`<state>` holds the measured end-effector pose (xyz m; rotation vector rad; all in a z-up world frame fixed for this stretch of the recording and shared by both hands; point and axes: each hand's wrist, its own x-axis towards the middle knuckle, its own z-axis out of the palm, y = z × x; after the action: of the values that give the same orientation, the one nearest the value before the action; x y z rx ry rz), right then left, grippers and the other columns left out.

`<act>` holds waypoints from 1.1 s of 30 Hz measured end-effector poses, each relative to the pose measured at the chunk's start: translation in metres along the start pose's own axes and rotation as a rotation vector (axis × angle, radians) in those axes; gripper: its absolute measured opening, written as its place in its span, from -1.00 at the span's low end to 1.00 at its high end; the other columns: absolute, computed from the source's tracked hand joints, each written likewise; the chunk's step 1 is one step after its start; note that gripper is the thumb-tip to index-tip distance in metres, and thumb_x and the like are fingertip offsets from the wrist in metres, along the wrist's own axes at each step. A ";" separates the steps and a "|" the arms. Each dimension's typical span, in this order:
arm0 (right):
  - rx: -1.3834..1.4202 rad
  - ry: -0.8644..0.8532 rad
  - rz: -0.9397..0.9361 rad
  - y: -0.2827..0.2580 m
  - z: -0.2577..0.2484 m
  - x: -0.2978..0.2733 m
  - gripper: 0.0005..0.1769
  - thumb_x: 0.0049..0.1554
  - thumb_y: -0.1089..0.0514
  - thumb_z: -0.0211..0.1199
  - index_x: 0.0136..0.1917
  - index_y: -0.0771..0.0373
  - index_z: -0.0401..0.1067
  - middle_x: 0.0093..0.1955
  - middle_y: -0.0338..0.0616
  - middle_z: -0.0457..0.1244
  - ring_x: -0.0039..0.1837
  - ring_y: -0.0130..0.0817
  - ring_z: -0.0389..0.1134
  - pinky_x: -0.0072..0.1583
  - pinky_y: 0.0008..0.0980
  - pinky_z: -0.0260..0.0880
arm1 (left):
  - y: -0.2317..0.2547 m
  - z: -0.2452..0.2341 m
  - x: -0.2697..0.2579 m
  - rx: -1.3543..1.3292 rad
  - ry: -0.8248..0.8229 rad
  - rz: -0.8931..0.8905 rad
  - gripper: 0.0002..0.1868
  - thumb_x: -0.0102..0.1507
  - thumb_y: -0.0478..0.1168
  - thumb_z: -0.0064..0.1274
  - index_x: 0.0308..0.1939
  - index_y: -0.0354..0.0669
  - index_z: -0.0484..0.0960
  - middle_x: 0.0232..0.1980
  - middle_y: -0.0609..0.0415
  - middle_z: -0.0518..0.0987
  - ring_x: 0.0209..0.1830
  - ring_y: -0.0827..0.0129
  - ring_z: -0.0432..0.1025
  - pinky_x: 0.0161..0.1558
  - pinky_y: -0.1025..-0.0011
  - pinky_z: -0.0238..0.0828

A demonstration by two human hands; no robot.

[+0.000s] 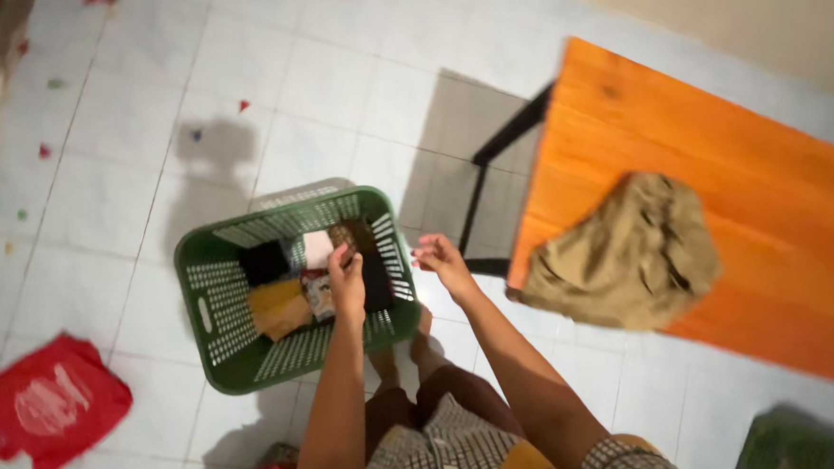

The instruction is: The person folds a dark patterned shirt, a light blue Mickey Mouse shirt, and a pair of khaki shorts on a wooden table. The folded items are placed into a green laundry basket or a nearby shelf.

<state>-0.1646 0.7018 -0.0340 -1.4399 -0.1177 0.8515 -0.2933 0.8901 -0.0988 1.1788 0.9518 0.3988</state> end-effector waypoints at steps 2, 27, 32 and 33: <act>0.012 0.037 -0.054 -0.031 -0.012 -0.021 -0.72 0.27 0.21 0.23 0.23 0.24 0.32 0.04 -0.15 0.35 0.10 -0.32 0.39 0.17 -0.36 0.41 | 0.022 0.023 -0.013 -0.028 -0.083 -0.019 -0.53 0.35 -0.14 0.10 0.32 -0.18 0.45 0.16 -0.04 0.53 0.15 0.27 0.40 0.21 0.33 0.32; -1.097 0.759 -0.157 -0.091 -0.395 -0.254 -0.30 -0.08 0.09 0.51 0.34 -0.03 0.44 0.48 0.33 -0.01 0.40 0.25 0.13 0.36 0.00 0.21 | -0.009 0.380 -0.253 0.577 -0.812 0.586 -0.65 0.22 -0.22 0.16 0.08 -0.15 0.57 0.03 -0.12 0.60 -0.05 0.04 0.53 -0.03 0.24 0.46; -1.318 0.668 -0.249 -0.089 -0.423 -0.243 -0.11 -0.29 -0.01 0.53 0.29 0.31 0.39 0.43 0.38 0.10 0.38 0.37 0.16 0.26 0.16 0.24 | -0.005 0.429 -0.284 0.601 -0.861 0.528 -0.64 0.21 -0.21 0.13 0.10 -0.06 0.58 0.00 -0.12 0.56 -0.08 0.00 0.52 0.00 0.23 0.47; -1.269 0.697 -0.205 -0.092 -0.428 -0.242 -0.28 -0.15 0.02 0.46 0.27 0.25 0.43 0.34 0.29 0.18 0.32 0.29 0.22 0.23 0.11 0.28 | -0.001 0.438 -0.287 0.608 -0.857 0.608 -0.61 0.21 -0.20 0.16 0.13 -0.07 0.56 0.05 -0.14 0.54 0.00 -0.03 0.49 0.04 0.20 0.44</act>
<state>-0.0600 0.2242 0.0711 -2.7640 -0.2958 -0.0424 -0.1070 0.4236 0.0505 1.9711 -0.0791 0.0324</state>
